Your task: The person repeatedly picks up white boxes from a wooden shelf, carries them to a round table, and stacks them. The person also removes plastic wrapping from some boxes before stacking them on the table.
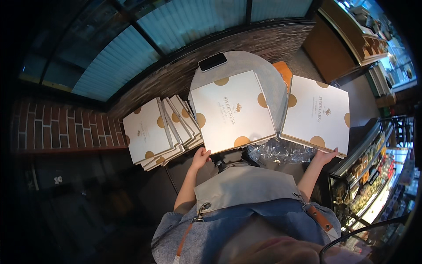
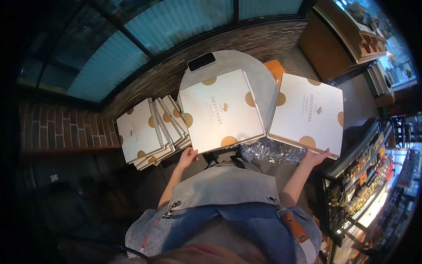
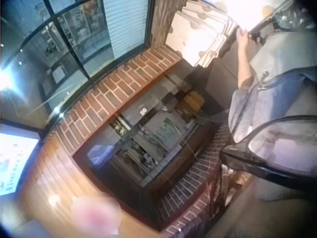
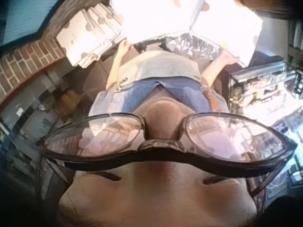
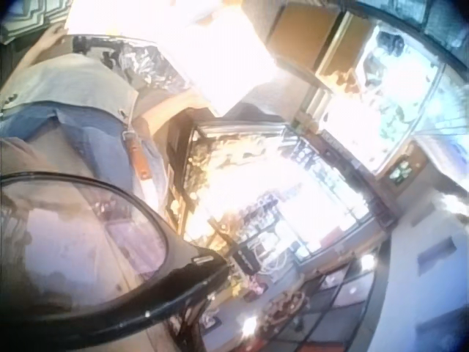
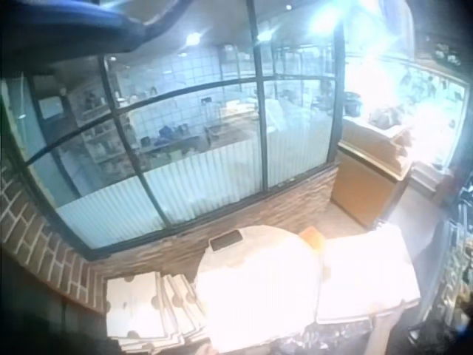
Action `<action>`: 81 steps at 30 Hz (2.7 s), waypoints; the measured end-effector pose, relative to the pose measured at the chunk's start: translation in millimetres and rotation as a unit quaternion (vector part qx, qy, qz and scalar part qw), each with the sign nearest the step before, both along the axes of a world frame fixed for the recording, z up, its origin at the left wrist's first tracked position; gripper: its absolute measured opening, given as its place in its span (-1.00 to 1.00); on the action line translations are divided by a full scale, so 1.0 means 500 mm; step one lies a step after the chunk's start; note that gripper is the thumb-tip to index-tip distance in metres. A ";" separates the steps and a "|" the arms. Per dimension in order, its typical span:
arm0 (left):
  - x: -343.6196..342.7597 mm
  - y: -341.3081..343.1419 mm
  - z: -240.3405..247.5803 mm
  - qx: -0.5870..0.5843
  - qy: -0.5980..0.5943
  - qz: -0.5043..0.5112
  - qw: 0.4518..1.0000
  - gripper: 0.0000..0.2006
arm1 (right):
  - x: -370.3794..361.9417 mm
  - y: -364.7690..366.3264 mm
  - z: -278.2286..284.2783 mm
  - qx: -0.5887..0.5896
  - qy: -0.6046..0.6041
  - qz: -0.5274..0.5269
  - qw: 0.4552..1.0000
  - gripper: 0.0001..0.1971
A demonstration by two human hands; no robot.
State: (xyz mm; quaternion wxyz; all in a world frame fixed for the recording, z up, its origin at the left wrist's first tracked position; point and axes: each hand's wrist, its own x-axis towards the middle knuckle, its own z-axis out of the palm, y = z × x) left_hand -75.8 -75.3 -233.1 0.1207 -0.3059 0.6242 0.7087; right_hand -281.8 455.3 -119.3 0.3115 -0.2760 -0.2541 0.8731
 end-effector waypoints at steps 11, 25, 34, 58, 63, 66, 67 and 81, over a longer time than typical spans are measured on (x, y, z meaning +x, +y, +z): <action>-0.005 0.024 -0.028 -0.351 -0.046 0.007 0.935 -0.51 | -0.140 -0.005 -0.033 -0.013 -0.008 0.079 0.997 -0.44; 0.020 0.128 0.207 0.194 0.146 0.230 0.942 -0.54 | -0.163 -0.084 0.007 -0.031 -0.024 0.163 0.986 -0.45; 0.362 0.161 0.364 0.116 0.220 0.455 0.855 -0.67 | -0.194 -0.074 -0.022 -0.092 -0.081 0.246 0.962 -0.35; 0.348 -0.247 0.153 0.160 0.259 0.663 0.683 -0.71 | -0.086 -0.257 -0.028 0.186 -0.302 0.502 0.789 -0.84; 0.374 -0.313 0.149 0.202 0.318 0.662 0.648 -0.72 | -0.020 -0.404 0.084 0.254 -0.242 0.680 0.644 -0.77; 0.328 -0.327 0.189 0.086 0.227 0.703 0.668 -0.47 | -0.032 -0.456 0.103 0.270 -0.237 0.680 0.639 -0.78; 0.325 -0.323 0.197 0.045 0.199 0.704 0.680 -0.42 | -0.030 -0.474 0.112 0.292 -0.228 0.682 0.631 -0.78; 0.164 0.138 0.113 0.034 -0.063 -0.086 0.994 -0.85 | 0.064 -0.464 0.126 0.298 -0.083 0.782 0.541 -0.75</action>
